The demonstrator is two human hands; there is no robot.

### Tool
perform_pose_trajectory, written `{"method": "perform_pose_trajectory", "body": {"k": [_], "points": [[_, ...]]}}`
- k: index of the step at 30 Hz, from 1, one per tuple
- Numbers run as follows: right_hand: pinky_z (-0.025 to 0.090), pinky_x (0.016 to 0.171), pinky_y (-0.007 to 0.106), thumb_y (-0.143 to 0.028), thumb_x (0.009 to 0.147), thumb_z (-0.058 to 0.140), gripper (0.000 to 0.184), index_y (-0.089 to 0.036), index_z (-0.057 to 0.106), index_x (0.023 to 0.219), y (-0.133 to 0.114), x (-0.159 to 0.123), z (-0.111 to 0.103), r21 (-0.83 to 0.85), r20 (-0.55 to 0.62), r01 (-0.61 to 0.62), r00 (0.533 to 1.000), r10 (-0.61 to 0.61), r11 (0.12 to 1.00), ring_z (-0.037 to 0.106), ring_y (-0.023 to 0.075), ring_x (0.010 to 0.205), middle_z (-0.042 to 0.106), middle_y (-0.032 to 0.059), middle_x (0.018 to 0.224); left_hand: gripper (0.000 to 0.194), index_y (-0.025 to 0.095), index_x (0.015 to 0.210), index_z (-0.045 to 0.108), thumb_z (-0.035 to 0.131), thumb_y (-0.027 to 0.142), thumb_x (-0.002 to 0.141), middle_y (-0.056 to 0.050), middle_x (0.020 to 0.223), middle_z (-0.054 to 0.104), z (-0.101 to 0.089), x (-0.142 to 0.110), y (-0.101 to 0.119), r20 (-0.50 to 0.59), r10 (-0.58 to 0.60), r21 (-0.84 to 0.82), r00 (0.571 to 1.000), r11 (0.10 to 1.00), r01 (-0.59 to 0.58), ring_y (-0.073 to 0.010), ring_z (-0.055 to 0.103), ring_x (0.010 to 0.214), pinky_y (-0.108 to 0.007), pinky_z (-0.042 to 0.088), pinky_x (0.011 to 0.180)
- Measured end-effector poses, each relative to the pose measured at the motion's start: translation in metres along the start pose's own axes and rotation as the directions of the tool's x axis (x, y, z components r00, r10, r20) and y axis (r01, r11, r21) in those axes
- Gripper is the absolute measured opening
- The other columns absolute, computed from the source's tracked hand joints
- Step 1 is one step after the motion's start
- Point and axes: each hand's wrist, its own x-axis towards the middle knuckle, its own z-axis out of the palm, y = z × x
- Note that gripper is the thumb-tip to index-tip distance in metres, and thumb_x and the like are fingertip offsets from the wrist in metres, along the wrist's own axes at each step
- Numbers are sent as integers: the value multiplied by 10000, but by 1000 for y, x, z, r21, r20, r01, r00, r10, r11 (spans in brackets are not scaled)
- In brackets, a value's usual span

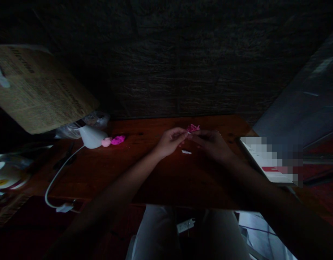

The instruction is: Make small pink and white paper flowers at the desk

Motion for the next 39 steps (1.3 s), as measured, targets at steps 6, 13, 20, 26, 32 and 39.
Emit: {"method": "perform_pose_trajectory", "body": {"k": [6,13,20,26,32,39], "points": [[438,573,272,-569,766,715,385,-199,763,860,7,2,-2,-46,-53,24,998,-26,999,561,142,630,716,30,796,271,147,893,672,725,397,803,16,700,615,3,-1,1,-16,-25,-21,1000,999,25,-56,519,567,-188,409,530],[416,535,243,-553,732,734,409,-170,743,875,7,3,-1,64,-90,-36,995,41,997,537,127,635,700,39,824,219,150,962,650,688,328,839,-8,810,667,5,-1,3,-55,-31,-20,998,999,29,-52,535,569,-198,430,545],[382,526,245,-577,701,752,460,-167,758,910,6,3,0,97,-85,-68,993,77,993,459,101,562,657,17,726,174,149,871,655,642,322,865,-6,740,651,-4,2,1,-37,81,215,996,974,-71,-69,520,592,-201,421,584],[390,552,262,-634,734,712,474,-178,743,857,3,3,-1,35,-55,-13,998,15,999,470,114,587,651,19,739,157,153,872,677,598,288,887,-20,793,686,-2,-2,-2,110,171,427,979,881,-202,-106,577,693,-225,442,666],[421,625,289,-631,779,683,453,-186,734,838,7,3,-3,23,-36,60,998,-59,998,526,142,640,637,12,704,149,161,888,705,603,270,896,-25,803,698,-6,-5,1,267,132,541,955,799,-262,-114,586,700,-232,426,680],[422,580,268,-626,720,736,467,-195,767,897,2,4,-2,66,-156,3,988,7,998,528,131,633,715,51,852,244,179,968,730,717,376,826,-65,937,709,-9,-6,-3,424,94,609,901,706,-361,-151,622,796,-263,451,738]]}}
